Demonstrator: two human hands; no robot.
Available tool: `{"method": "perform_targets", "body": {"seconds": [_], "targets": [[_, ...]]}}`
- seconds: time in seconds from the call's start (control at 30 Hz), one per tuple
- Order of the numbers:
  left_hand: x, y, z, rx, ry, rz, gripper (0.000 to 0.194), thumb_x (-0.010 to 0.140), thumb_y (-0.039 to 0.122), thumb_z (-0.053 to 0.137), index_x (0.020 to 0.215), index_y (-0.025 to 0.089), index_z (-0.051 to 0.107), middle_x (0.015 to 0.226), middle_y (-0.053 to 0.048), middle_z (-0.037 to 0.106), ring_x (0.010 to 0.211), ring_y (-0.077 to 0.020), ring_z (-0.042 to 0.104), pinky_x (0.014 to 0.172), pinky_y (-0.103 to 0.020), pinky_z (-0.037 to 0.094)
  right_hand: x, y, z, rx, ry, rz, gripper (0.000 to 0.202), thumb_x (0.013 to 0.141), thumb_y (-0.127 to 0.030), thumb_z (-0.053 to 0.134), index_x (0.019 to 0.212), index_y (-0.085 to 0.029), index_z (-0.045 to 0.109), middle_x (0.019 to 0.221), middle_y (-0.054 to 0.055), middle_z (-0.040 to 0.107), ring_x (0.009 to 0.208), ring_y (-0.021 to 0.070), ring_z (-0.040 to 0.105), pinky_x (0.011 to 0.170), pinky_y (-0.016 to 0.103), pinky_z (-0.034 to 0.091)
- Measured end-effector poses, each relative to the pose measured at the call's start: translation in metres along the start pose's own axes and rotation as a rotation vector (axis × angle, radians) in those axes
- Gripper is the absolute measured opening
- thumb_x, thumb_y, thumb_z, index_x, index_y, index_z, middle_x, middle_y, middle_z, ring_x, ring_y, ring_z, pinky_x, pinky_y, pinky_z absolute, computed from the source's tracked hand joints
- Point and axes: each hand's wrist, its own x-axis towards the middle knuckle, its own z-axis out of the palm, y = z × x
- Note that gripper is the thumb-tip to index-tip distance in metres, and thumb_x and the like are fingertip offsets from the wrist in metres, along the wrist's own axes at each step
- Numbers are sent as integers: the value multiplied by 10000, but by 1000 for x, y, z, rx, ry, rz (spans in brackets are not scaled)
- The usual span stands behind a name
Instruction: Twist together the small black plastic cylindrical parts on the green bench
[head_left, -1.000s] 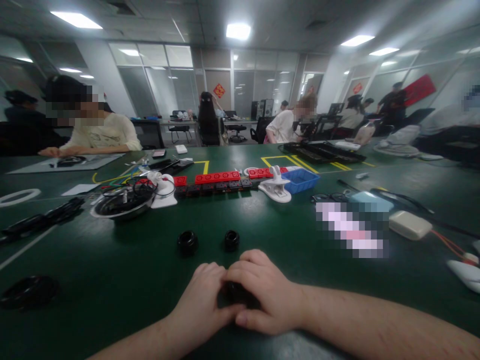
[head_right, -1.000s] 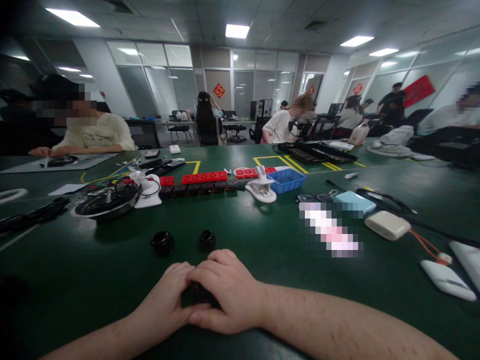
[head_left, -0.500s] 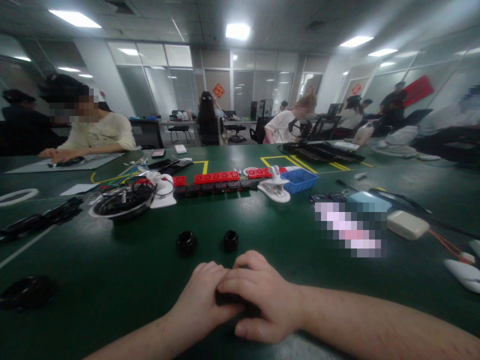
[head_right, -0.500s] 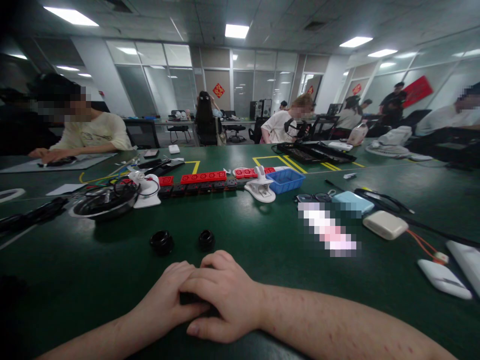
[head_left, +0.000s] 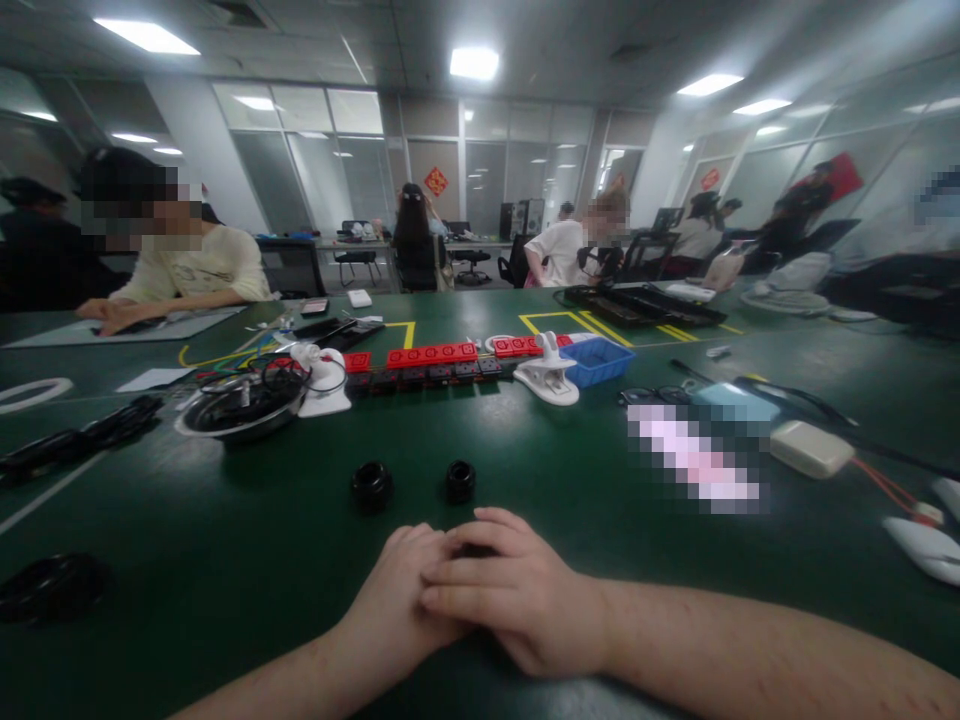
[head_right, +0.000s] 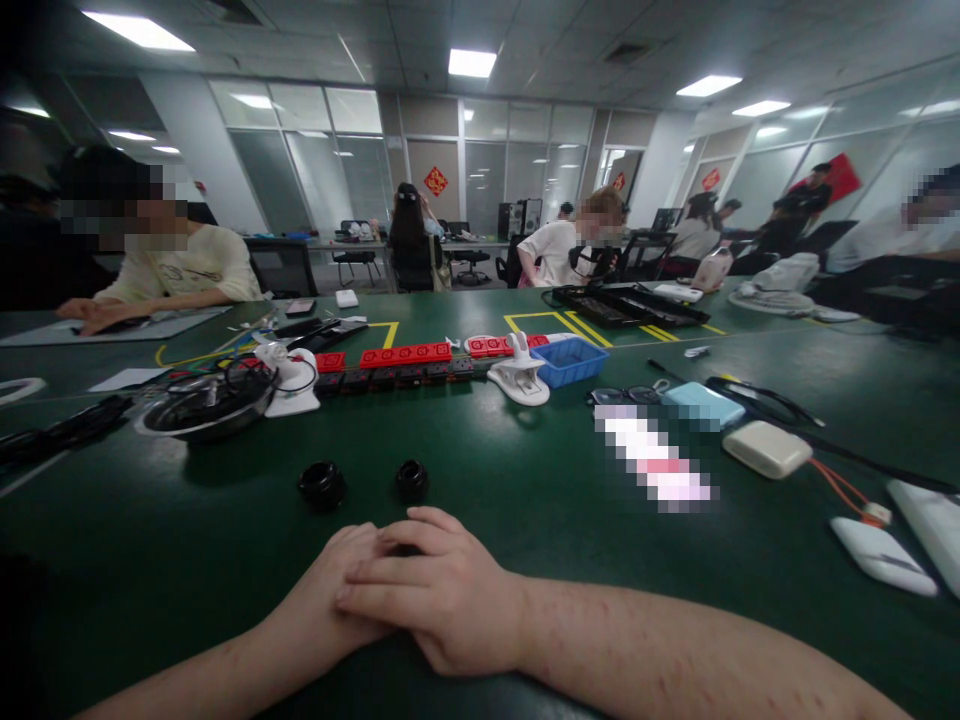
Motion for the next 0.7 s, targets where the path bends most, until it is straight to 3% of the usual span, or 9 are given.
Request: {"method": "perform_targets", "body": {"seconds": [0.17,0.37,0.7], "targets": [[-1,8,-6,-92,14,-36,244,647,253,620,889,233,593,917,-7,616,848,-210,529,786,-360,370,3,-3,-6,24,93,86,426,730,-151,389,1148,-118,463,1162,101,519,1085,201,405,961,401,292],[1,14,-14,-78,-40,-101,121,650,273,611,715,183,562,740,1,567,730,-185,490,687,-319,353,3,1,-2,65,123,162,328,657,-207,389,940,-139,540,924,92,545,875,202,461,807,394,389],[1,16,-15,-76,-66,-97,145,654,286,626,699,180,538,732,6,549,722,-179,469,679,-307,329,1,1,-1,13,102,141,284,735,-279,412,932,-145,567,868,80,570,849,205,455,781,383,371]]}}
